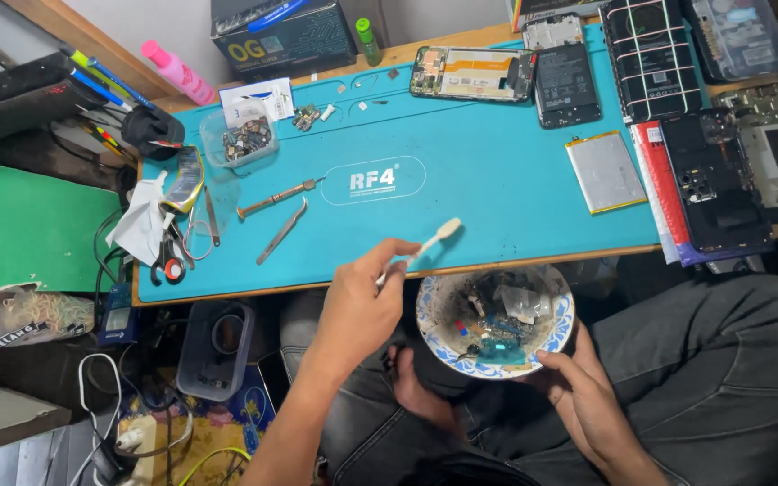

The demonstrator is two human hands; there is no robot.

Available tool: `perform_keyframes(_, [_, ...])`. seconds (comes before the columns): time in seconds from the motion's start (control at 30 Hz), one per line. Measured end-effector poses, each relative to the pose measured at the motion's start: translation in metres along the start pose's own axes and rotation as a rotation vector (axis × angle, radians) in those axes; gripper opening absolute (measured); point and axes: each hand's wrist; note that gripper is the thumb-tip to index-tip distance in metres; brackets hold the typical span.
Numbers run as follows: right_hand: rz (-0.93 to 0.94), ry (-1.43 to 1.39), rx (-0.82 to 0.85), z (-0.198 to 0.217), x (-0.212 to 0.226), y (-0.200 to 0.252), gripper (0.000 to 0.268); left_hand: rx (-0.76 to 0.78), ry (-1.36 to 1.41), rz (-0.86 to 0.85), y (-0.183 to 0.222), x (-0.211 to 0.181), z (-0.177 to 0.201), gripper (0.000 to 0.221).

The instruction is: Cleaning the internal frame of a mobile phone using a toothbrush and cleaning solution to remove old adhesive and debris.

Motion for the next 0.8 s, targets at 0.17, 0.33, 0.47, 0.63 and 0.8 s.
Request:
perform_keyframes(0.17, [0.012,-0.002,0.01,0.002,0.0,0.002,0.084,-0.16,-0.058,-0.036,-0.015,0.004,-0.004,0.03])
perform_keyframes(0.33, [0.006,-0.01,0.017,0.005,-0.002,-0.003,0.085,0.025,0.03,0.032,-0.007,-0.02,-0.003,0.033])
perform_keyframes(0.47, [0.028,-0.022,0.03,0.005,-0.002,-0.002,0.084,-0.166,-0.081,-0.016,-0.023,-0.003,-0.001,0.032])
perform_keyframes(0.63, [0.009,-0.035,0.03,0.007,-0.003,-0.004,0.085,0.084,0.015,-0.01,0.006,-0.02,-0.006,0.033])
perform_keyframes(0.8, [0.022,-0.028,0.034,0.005,0.001,0.001,0.085,0.064,0.0,-0.011,0.018,-0.022,-0.012,0.031])
Point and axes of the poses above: each hand's wrist, its own y-axis away from the middle knuckle, its own z-axis out of the back of the hand, x = y × z, and after that the axes turned 6 degrees about z, right-handed
